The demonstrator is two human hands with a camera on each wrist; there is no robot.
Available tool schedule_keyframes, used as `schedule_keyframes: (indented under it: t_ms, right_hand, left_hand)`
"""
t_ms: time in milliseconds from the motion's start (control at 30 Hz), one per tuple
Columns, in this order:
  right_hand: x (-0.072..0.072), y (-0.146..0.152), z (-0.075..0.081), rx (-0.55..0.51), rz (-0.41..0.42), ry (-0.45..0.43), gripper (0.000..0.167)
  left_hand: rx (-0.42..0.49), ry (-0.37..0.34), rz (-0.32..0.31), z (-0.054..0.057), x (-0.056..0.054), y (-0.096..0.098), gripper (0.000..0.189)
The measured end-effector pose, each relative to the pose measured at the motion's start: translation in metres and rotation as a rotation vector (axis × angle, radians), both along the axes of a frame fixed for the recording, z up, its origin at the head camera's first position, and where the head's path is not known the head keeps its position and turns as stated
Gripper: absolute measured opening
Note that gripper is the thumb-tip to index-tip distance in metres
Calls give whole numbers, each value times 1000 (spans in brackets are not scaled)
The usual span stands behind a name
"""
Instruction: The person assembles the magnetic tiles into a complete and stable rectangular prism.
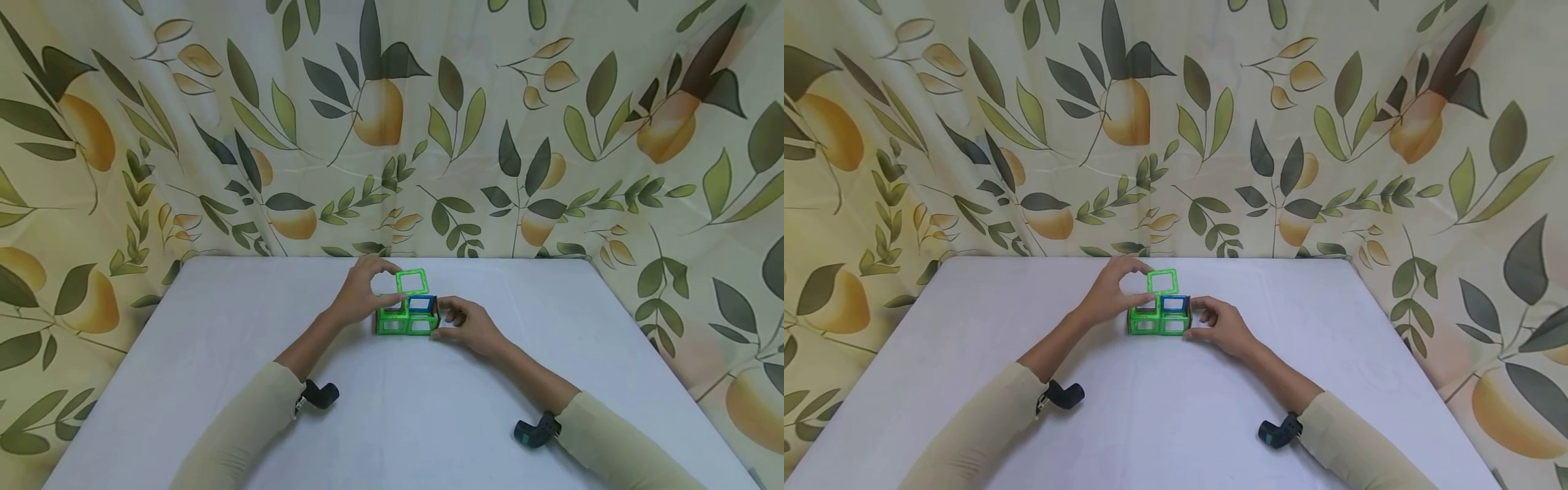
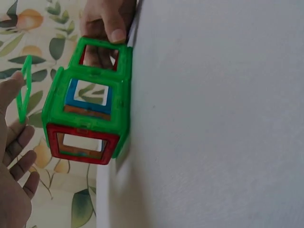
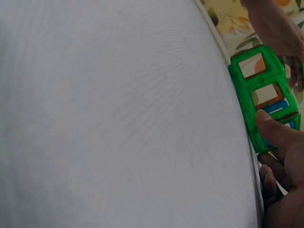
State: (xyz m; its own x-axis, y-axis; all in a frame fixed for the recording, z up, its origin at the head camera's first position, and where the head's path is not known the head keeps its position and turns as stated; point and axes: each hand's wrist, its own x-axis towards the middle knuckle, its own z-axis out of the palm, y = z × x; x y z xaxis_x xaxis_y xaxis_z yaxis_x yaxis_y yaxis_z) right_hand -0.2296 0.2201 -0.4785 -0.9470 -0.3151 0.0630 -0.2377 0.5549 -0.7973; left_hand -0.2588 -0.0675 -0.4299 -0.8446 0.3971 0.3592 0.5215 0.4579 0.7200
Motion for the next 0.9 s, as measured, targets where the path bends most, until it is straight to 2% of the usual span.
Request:
schedule_keyframes:
  t_ms: [200,633,900]
  right_hand:
    - [1,0,2,-5,13,17,64]
    - [1,1,1,-12,24,22,62]
    - [0,0,1,-1,23,28,61]
  left_hand:
    - [-34,17,-19,-4,3,6,49]
    - [-85,10,-26,-5,10,18,47]
    - [-111,15,-25,-10,10,22,48]
